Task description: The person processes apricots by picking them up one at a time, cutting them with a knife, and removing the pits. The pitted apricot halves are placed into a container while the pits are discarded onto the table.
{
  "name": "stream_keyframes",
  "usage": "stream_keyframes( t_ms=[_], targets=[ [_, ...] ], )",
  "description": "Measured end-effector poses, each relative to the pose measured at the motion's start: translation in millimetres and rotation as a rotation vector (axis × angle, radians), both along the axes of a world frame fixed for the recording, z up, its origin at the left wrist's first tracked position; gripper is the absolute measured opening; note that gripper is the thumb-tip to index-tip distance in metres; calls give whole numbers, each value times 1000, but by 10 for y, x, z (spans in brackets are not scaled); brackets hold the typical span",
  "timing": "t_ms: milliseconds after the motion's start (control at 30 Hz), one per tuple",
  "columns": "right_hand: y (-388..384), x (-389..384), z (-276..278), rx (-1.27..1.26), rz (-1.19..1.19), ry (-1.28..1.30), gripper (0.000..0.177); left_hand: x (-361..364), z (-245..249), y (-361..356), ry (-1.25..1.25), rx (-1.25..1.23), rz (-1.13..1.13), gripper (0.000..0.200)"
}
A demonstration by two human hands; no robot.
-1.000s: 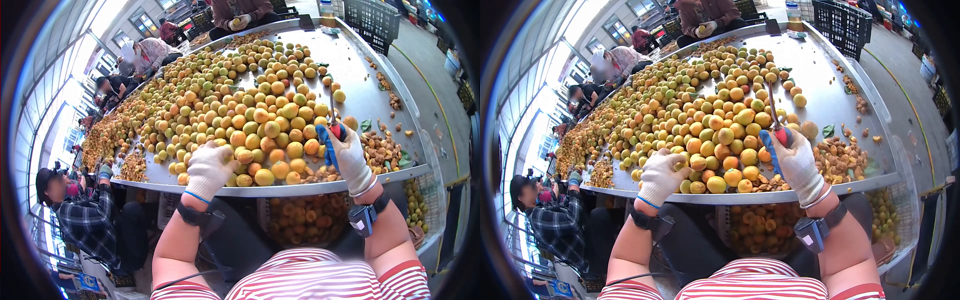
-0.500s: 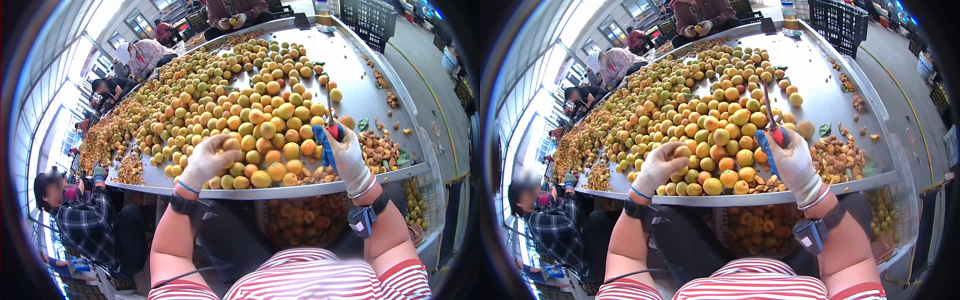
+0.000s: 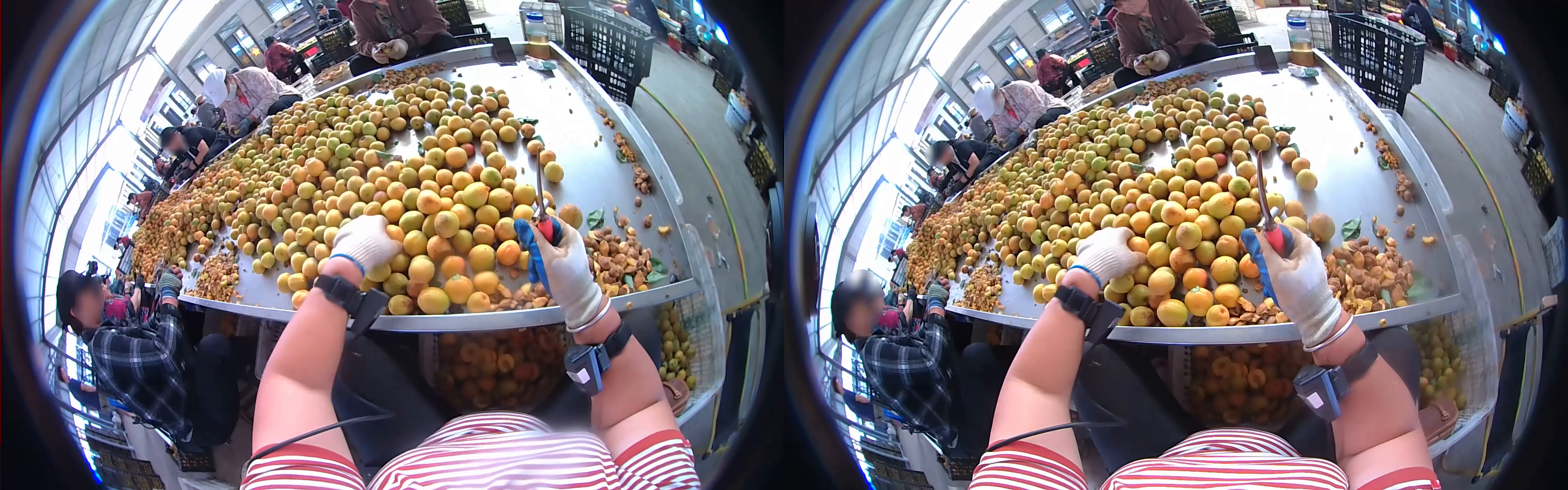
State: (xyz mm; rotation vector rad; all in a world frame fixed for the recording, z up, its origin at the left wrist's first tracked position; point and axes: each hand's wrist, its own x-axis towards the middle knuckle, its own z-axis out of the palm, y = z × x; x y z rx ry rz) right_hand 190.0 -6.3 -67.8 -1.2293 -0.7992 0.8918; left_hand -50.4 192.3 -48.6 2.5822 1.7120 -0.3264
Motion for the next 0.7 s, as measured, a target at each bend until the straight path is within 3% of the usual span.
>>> stream_keyframes(
  t_ms=[100, 200, 333, 400, 467, 533, 633, 667, 700],
  targets=[
    [12, 8, -43, 21, -17, -16, 19, 12, -92, 161, -33, 8, 8, 40],
    [-34, -2, 40, 11, 24, 67, 18, -81, 20, 225, -109, -180, -41, 51],
    [-12, 4, -7, 46, -37, 27, 15, -197, 11, 30, -246, 5, -41, 65],
    [-34, -1, 38, 44, -16, 41, 15, -222, 88, -77, -545, -51, -17, 64],
    [-58, -71, 125, 14, 52, 141, 15, -201, 78, -226, -975, -156, -135, 59],
    [20, -128, 18, 24, 106, 238, 17, -30, 230, -510, -1166, -214, -308, 61],
    [-39, -164, 104, -22, 260, 400, 28, 275, 412, -859, -1213, -198, -624, 61],
    [-57, -166, 91, -25, 245, 378, 29, 387, 501, -975, -1184, -177, -671, 60],
    [-44, -125, 40, 351, 27, -267, 29, 492, 603, -1074, -1156, -150, -711, 60]
  ],
)
